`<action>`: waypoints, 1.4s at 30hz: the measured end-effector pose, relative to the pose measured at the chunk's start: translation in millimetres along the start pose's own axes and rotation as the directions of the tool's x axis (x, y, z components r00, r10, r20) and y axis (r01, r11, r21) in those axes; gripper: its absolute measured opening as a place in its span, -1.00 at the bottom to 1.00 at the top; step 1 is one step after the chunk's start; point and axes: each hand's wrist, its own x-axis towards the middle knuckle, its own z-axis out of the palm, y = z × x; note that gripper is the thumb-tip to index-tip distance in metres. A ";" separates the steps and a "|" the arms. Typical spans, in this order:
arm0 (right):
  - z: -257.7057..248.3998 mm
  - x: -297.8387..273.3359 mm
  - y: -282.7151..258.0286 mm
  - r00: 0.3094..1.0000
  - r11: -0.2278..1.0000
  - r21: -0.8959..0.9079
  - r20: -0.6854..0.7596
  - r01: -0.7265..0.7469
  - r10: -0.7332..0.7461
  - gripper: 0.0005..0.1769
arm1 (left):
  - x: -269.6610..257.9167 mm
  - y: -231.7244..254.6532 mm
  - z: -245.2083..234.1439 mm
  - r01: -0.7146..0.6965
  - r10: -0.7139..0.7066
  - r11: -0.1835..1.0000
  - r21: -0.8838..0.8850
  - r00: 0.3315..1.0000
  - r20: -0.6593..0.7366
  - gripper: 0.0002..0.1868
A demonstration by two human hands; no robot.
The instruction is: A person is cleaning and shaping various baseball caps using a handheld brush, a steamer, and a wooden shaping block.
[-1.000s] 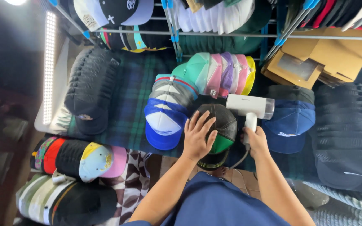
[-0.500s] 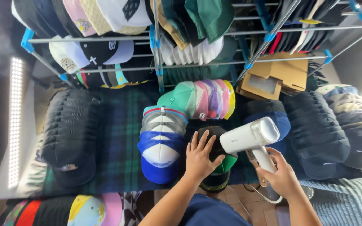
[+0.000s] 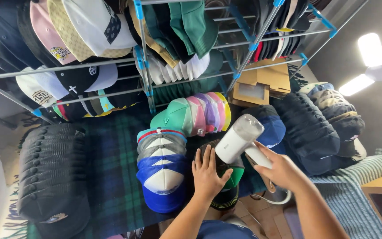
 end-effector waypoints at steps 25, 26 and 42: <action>-69.4 78.0 84.2 0.889 0.899 -0.057 0.186 0.434 -0.417 -0.11 | 2.3 9.4 22.0 0.160 -0.162 0.987 -0.028 0.985 -0.061 0.07; -67.2 81.9 86.0 0.893 0.901 -0.059 0.172 0.430 -0.415 -0.10 | 1.1 6.9 23.6 0.149 -0.150 0.989 -0.017 0.986 -0.072 0.09; -46.9 101.5 139.8 0.961 0.942 0.242 0.095 0.232 -0.261 -0.17 | 8.1 15.8 11.3 0.028 -0.037 0.998 -0.051 0.985 -0.167 0.03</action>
